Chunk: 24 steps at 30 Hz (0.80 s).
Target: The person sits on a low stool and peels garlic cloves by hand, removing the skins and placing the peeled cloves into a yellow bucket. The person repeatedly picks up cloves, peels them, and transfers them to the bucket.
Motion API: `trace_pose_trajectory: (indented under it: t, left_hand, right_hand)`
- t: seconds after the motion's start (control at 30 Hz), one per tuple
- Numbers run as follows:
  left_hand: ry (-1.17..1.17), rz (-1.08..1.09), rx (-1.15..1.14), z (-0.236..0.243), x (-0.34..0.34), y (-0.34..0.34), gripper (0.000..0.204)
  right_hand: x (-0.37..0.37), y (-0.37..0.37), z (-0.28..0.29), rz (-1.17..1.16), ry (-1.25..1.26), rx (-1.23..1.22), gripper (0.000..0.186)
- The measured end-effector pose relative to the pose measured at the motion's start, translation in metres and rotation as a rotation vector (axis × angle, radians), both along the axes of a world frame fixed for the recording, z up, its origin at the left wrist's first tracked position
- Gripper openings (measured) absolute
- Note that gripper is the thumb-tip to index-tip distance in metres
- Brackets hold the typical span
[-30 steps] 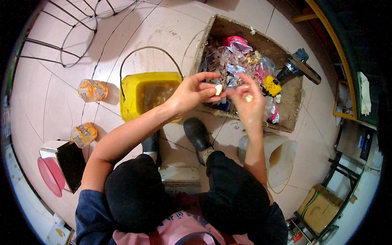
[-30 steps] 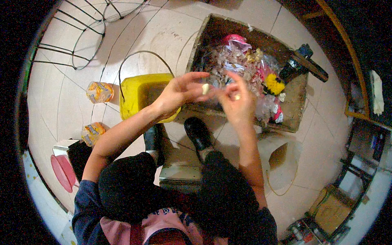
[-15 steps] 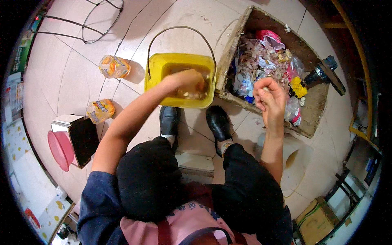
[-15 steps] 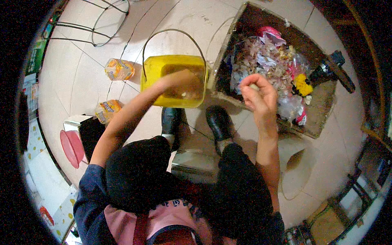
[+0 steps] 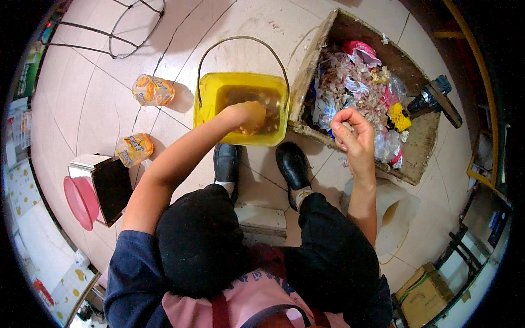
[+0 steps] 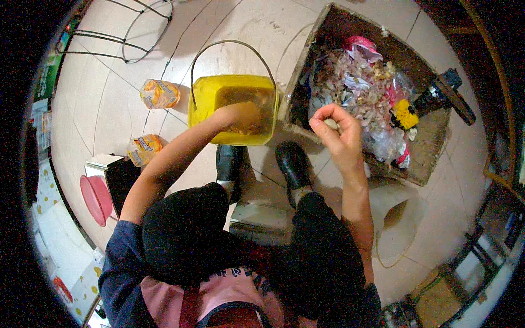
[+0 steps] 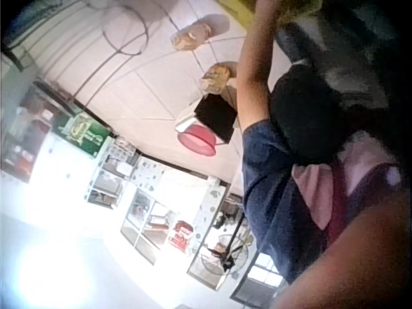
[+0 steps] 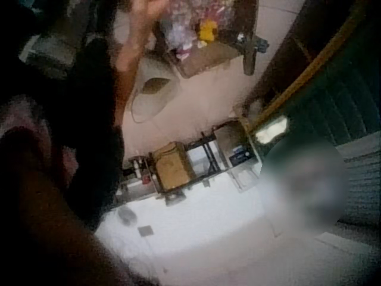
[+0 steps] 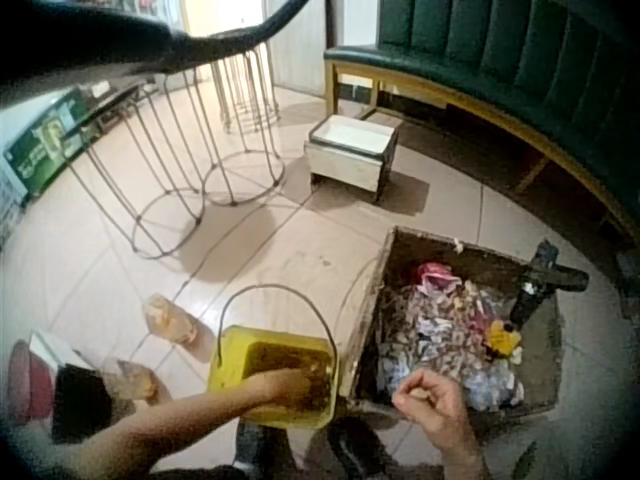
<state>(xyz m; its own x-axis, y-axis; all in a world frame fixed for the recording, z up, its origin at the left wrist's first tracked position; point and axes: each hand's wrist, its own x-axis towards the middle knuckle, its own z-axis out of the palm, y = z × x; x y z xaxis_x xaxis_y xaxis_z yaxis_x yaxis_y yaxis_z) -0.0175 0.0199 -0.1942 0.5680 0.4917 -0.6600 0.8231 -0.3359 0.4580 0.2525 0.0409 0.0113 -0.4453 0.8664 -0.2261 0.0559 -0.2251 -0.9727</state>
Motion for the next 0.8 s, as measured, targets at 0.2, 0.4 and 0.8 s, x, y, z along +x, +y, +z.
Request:
trace_pose_trajectory:
  t: [0.2, 0.4, 0.8]
  left_hand:
    - [-0.031, 0.132, -0.052, 0.130, 0.000, 0.025, 0.017]
    - [-0.899, 0.735, -0.260, 0.197, 0.004, 0.034, 0.009]
    - [-1.366, 1.337, -0.866, 0.198, 0.095, 0.033, 0.015]
  right_hand:
    - [0.000, 0.001, 0.001, -0.005, -0.115, 0.071, 0.008]
    - [-0.012, -0.007, -0.010, -0.007, -0.232, 0.250, 0.009]
    - [-0.005, 0.005, -0.003, -0.403, -0.342, 0.512, 0.017]
